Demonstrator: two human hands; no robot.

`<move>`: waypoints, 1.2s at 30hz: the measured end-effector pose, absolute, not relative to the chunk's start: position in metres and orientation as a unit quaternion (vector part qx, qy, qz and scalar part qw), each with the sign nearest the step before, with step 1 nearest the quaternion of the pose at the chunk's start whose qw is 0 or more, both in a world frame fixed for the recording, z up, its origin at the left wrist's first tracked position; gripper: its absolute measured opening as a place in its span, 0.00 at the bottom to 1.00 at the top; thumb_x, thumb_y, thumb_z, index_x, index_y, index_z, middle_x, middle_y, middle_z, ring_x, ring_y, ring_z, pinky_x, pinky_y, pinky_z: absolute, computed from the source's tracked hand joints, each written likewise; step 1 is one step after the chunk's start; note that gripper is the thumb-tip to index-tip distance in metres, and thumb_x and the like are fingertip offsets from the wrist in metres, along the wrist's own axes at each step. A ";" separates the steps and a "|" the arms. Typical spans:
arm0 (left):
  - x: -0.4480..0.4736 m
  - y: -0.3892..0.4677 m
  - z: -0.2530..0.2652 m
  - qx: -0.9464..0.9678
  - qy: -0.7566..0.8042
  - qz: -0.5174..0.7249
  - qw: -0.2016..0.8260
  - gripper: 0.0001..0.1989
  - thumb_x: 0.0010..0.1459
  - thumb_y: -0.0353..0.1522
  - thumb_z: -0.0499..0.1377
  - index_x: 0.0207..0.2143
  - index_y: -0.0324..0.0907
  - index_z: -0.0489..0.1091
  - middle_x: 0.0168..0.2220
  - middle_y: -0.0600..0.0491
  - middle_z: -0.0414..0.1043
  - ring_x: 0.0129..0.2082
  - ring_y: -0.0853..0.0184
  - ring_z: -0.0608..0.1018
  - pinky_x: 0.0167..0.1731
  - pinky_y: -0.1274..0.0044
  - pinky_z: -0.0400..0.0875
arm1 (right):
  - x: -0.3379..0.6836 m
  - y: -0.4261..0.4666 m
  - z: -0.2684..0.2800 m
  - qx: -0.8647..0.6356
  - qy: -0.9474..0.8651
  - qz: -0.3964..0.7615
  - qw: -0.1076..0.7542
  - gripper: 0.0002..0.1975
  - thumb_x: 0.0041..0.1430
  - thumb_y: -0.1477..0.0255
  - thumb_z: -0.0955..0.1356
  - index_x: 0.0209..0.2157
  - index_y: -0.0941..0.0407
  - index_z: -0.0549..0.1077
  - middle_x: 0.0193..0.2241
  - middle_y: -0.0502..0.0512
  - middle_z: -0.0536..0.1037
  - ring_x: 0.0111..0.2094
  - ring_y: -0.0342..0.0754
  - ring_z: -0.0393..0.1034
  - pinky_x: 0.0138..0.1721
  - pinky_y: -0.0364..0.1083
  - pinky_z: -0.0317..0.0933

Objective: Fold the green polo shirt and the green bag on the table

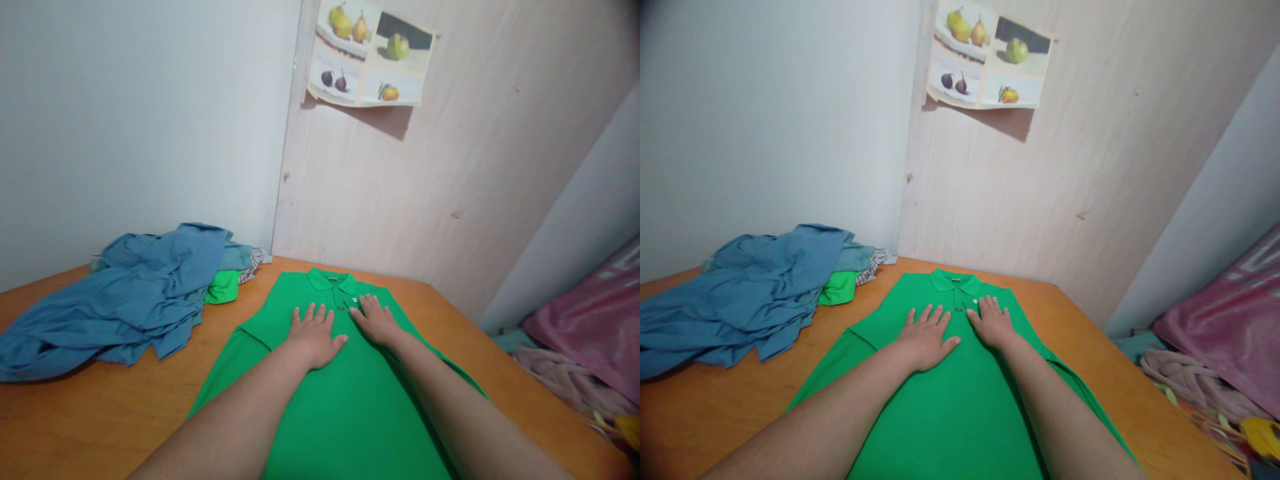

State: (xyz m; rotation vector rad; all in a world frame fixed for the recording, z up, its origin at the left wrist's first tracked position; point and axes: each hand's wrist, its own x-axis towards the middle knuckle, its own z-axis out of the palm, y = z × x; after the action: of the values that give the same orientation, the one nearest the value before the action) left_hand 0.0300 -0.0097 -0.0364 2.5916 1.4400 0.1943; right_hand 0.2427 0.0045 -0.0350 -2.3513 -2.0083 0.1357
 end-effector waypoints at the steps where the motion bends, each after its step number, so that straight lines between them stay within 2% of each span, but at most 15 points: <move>1: 0.030 -0.010 -0.037 0.869 0.483 0.065 0.084 0.43 0.60 0.59 0.35 0.70 0.45 0.48 0.71 0.47 0.39 0.70 0.48 0.40 0.62 0.46 0.35 | 0.238 0.006 -0.037 -0.754 -0.655 0.048 0.020 0.41 0.64 0.45 0.48 0.70 0.55 0.43 0.71 0.57 0.39 0.70 0.55 0.29 0.66 0.62 0.31; 5: 0.030 -0.010 -0.037 0.870 0.482 0.065 0.084 0.43 0.61 0.59 0.35 0.70 0.45 0.47 0.71 0.47 0.39 0.70 0.48 0.41 0.62 0.46 0.34 | 0.233 0.010 -0.041 -0.750 -0.658 0.068 0.009 0.42 0.63 0.43 0.48 0.70 0.54 0.42 0.71 0.57 0.41 0.70 0.56 0.30 0.65 0.64 0.31; 9: 0.029 -0.012 -0.034 0.869 0.484 0.064 0.086 0.42 0.61 0.59 0.35 0.69 0.45 0.48 0.71 0.48 0.39 0.70 0.48 0.41 0.62 0.46 0.35 | 0.236 0.017 -0.037 -0.760 -0.645 0.076 0.019 0.42 0.63 0.44 0.47 0.70 0.56 0.47 0.70 0.59 0.42 0.70 0.57 0.32 0.65 0.65 0.34; 13: 0.028 -0.013 -0.033 0.869 0.484 0.063 0.088 0.43 0.61 0.59 0.35 0.69 0.44 0.48 0.71 0.47 0.39 0.70 0.47 0.41 0.62 0.46 0.36 | 0.236 0.022 -0.036 -0.770 -0.635 0.058 0.024 0.42 0.64 0.45 0.48 0.70 0.57 0.46 0.71 0.59 0.41 0.70 0.57 0.30 0.65 0.65 0.32; 18: 0.028 -0.012 -0.035 0.869 0.483 0.069 0.083 0.42 0.61 0.58 0.35 0.69 0.45 0.49 0.71 0.47 0.39 0.70 0.47 0.42 0.62 0.45 0.35 | 0.242 0.034 -0.034 -0.778 -0.622 0.073 0.039 0.43 0.62 0.43 0.47 0.68 0.57 0.51 0.70 0.60 0.45 0.70 0.59 0.35 0.64 0.65 0.35; 23: 0.028 -0.011 -0.039 0.868 0.484 0.077 0.077 0.42 0.61 0.59 0.34 0.69 0.46 0.50 0.71 0.48 0.40 0.70 0.47 0.41 0.62 0.45 0.35 | 0.247 0.045 -0.042 -0.803 -0.593 0.051 0.041 0.44 0.63 0.44 0.48 0.69 0.60 0.47 0.70 0.62 0.43 0.70 0.59 0.33 0.65 0.64 0.32; 28: 0.028 -0.010 -0.042 0.869 0.483 0.080 0.071 0.42 0.62 0.58 0.35 0.69 0.45 0.50 0.71 0.48 0.40 0.70 0.47 0.42 0.62 0.45 0.35 | 0.258 0.061 -0.040 -0.815 -0.576 0.043 0.048 0.44 0.62 0.44 0.50 0.68 0.61 0.51 0.70 0.64 0.46 0.69 0.60 0.36 0.65 0.63 0.34; 32: 0.027 -0.011 -0.041 0.869 0.483 0.079 0.074 0.41 0.62 0.58 0.34 0.69 0.46 0.50 0.71 0.49 0.40 0.70 0.48 0.42 0.62 0.45 0.35 | 0.280 0.075 -0.033 -0.837 -0.543 0.020 0.059 0.45 0.63 0.46 0.49 0.68 0.66 0.48 0.69 0.69 0.45 0.70 0.61 0.34 0.65 0.64 0.34; 36: 0.027 -0.012 -0.040 0.868 0.485 0.079 0.074 0.41 0.62 0.58 0.35 0.69 0.46 0.50 0.70 0.48 0.40 0.70 0.48 0.42 0.62 0.45 0.35 | 0.297 0.080 -0.038 -0.849 -0.526 0.025 0.054 0.46 0.62 0.45 0.49 0.68 0.65 0.48 0.69 0.71 0.45 0.69 0.61 0.35 0.63 0.67 0.35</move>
State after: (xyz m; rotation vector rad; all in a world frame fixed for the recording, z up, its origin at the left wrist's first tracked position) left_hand 0.0269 -0.0117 -0.0400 2.6037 1.4565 0.2377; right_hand 0.2966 0.0803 -0.0384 -2.5779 -1.5975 0.0751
